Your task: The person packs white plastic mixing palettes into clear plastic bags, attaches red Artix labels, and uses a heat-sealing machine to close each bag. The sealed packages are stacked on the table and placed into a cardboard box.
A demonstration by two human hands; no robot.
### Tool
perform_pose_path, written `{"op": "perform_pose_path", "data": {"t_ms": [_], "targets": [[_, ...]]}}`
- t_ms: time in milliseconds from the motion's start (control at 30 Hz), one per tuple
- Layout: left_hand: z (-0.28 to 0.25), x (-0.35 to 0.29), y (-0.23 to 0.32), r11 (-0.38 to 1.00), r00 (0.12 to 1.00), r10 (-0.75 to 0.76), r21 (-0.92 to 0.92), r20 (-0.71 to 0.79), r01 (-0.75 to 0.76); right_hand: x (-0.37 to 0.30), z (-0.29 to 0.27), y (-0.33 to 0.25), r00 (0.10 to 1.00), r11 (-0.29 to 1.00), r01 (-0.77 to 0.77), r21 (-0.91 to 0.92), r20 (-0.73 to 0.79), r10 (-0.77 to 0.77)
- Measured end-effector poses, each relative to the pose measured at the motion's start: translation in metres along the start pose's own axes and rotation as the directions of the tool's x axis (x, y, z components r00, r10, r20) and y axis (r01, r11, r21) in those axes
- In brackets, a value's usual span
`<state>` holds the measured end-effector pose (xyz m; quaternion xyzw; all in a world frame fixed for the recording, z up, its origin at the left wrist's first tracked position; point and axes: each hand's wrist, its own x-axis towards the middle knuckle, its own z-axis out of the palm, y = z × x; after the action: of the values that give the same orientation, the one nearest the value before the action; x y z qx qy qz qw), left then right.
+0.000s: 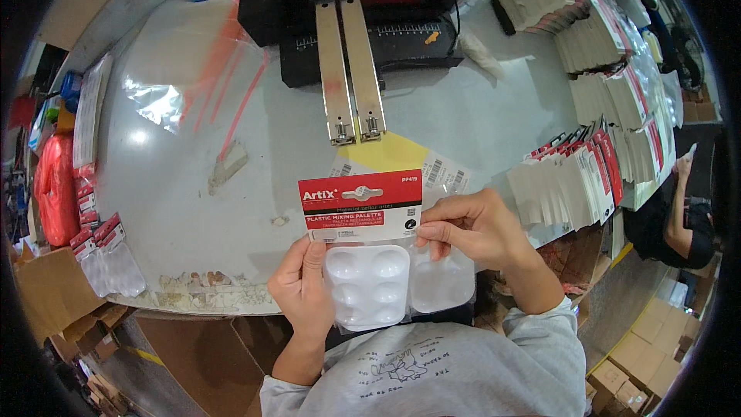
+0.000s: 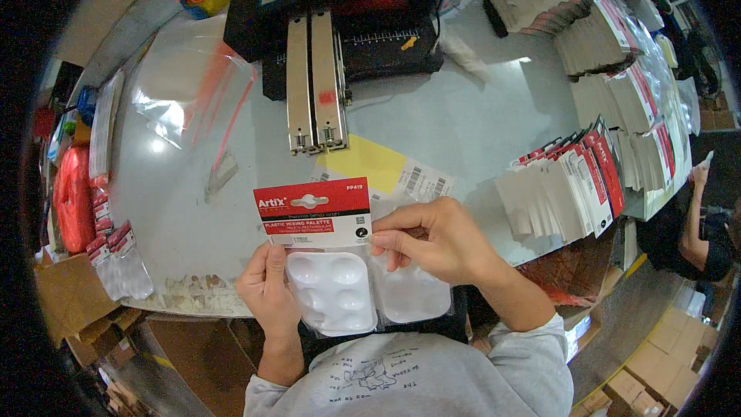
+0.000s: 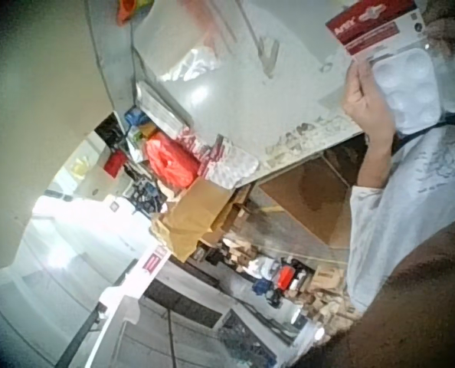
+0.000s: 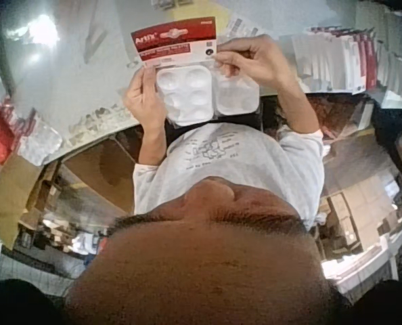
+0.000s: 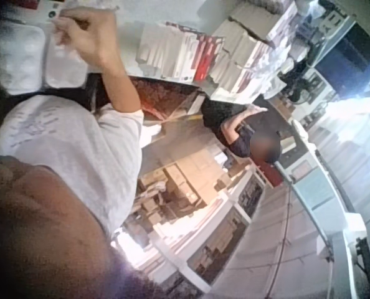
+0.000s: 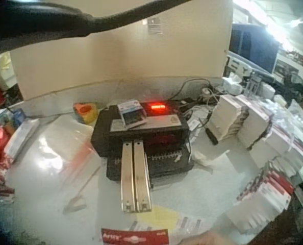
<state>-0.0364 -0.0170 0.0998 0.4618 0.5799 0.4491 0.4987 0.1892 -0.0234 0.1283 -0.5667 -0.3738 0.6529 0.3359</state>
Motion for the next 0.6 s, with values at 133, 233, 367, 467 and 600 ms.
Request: {"op": "perform_pose_path", "data": {"t_ms": [133, 233, 367, 467, 600], "targets": [[0.001, 0.001, 0.003, 0.998, 1.0, -0.014, 0.061, -0.002, 0.014, 0.0, 0.005, -0.003, 0.999, 0.999, 0.034, 0.02, -0.008, -0.034], [-0.002, -0.003, 0.015, 0.997, 0.997, -0.061, 0.048, 0.055, 0.059, -0.01, 0.005, -0.011, 1.0, 1.0, -0.01, -0.006, 0.024, 0.01], [-0.004, 0.002, 0.028, 0.987, 0.986, -0.089, 0.145, 0.139, 0.069, -0.003, 0.003, -0.012, 0.983, 0.974, -0.182, 0.137, 0.056, 0.176], [0.009, 0.034, 0.015, 0.976, 0.975, -0.145, 0.186, 0.168, 0.113, 0.039, 0.0, -0.003, 0.981, 0.967, -0.183, 0.175, -0.025, 0.19], [0.027, 0.077, -0.017, 0.984, 0.984, -0.111, 0.157, 0.136, 0.089, 0.077, 0.002, 0.006, 0.975, 0.963, -0.06, 0.264, -0.193, 0.114]]}}
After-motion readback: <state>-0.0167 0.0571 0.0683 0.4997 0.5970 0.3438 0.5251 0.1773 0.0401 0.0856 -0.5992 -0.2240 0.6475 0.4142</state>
